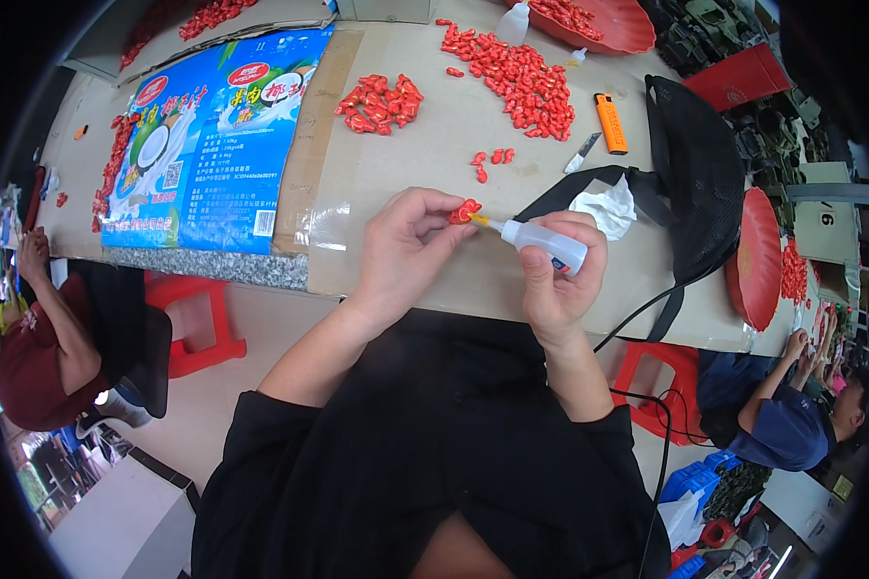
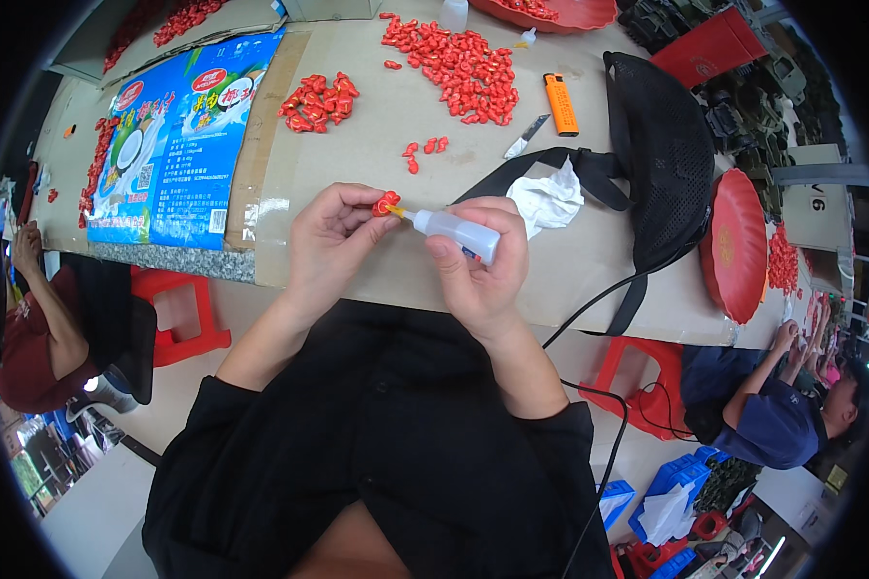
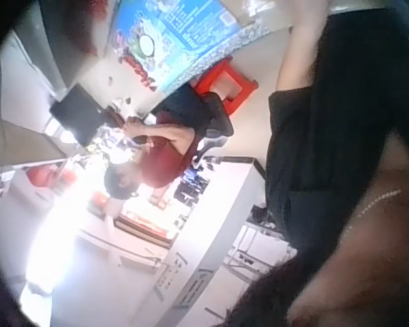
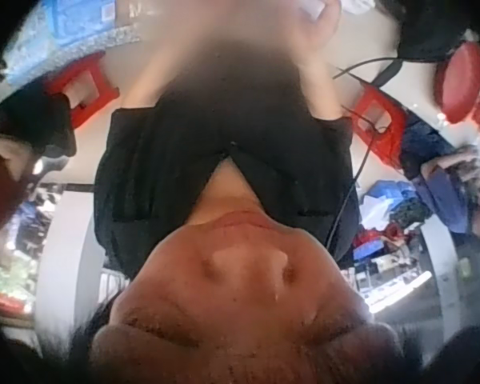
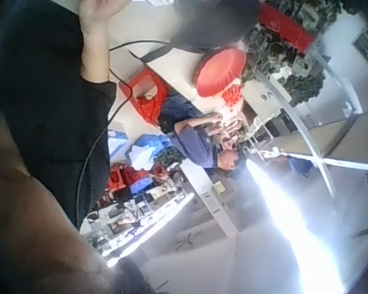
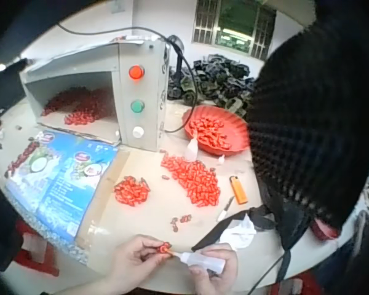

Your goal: The person applies glue from a bottle onto small plastic parts and joins the parts together by hand.

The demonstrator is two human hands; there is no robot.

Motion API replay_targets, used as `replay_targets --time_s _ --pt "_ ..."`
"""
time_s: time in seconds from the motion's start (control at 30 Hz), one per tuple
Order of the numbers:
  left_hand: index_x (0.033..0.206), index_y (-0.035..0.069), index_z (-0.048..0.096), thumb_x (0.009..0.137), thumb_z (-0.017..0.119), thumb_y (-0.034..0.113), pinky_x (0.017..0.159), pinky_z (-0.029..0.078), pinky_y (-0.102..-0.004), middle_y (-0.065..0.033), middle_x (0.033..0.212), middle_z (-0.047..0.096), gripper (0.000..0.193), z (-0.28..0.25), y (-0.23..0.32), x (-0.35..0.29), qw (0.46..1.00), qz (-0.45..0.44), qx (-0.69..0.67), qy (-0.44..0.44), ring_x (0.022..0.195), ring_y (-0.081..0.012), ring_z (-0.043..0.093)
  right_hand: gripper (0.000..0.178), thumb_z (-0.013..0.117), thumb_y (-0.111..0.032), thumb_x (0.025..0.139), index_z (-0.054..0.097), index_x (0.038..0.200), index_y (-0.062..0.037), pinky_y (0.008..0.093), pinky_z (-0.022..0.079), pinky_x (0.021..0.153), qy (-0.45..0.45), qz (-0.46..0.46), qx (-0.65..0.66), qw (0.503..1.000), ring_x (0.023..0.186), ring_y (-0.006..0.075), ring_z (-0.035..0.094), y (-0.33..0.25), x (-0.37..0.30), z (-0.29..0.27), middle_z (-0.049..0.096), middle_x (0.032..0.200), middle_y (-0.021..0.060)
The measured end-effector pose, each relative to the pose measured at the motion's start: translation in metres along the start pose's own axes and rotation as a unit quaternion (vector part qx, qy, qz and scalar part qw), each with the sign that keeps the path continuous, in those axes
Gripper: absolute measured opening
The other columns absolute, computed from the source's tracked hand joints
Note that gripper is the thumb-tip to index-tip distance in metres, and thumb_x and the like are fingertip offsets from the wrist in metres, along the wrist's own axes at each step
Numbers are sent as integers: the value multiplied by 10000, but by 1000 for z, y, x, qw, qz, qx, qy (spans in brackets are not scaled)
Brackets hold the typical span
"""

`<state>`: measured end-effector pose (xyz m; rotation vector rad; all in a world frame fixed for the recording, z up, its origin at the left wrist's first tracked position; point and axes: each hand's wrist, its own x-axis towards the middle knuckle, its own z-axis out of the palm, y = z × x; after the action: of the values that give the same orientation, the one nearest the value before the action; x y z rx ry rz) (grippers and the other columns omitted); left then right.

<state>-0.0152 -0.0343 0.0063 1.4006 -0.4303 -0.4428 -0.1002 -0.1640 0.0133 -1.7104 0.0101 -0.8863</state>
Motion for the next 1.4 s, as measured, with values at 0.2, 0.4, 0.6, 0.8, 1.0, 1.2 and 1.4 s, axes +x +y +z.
replay_targets --time_s 0.2,0.4,0.6,0.8,1.0,1.2,1.4 --pt "906 -43 517 725 602 -63 721 496 -223 -91 926 515 201 0 0 0 1000 4 2 0 838 -149 591 278 605 -69 766 413 952 9 226 424 630 -4 1 -13 1000 735 129 490 0 0 0 462 909 116" --pt "904 -43 516 722 603 -64 715 497 -220 -91 927 509 203 0 -1 0 1000 4 1 2 834 -148 591 288 614 -85 765 414 949 11 227 426 629 12 -12 -14 1000 740 136 493 2 -1 1 464 907 120" --pt "918 -42 491 755 563 -84 746 484 -221 -96 901 563 184 0 2 0 1000 10 26 -3 837 -137 577 288 617 -88 764 416 944 11 225 425 616 15 -14 -28 999 729 136 489 0 0 0 470 885 119" --pt "925 -42 487 754 561 -90 749 483 -224 -94 904 558 193 -1 0 0 999 9 34 -3 840 -138 576 278 613 -92 769 419 942 7 220 421 584 8 -33 -39 999 706 136 495 3 -1 -2 471 888 113" --pt "940 -44 487 768 542 -90 779 465 -225 -88 930 554 187 -1 2 0 1000 10 -7 -10 885 -129 556 288 607 -146 787 423 952 4 261 444 576 119 142 261 947 650 163 530 -1 7 -7 491 880 108" --pt "1009 -45 491 809 507 -45 794 451 -241 -72 947 544 200 -6 5 1 999 5 -34 -42 911 -125 542 268 598 -162 796 436 958 -23 291 428 575 114 206 348 908 653 166 531 3 11 -12 496 886 97" --pt "1081 -28 484 834 488 10 723 447 -234 -57 913 536 249 -16 7 3 994 24 -20 -106 835 -109 528 222 576 -129 804 447 966 -48 278 390 593 108 221 371 895 687 147 487 -1 15 -14 482 911 85"
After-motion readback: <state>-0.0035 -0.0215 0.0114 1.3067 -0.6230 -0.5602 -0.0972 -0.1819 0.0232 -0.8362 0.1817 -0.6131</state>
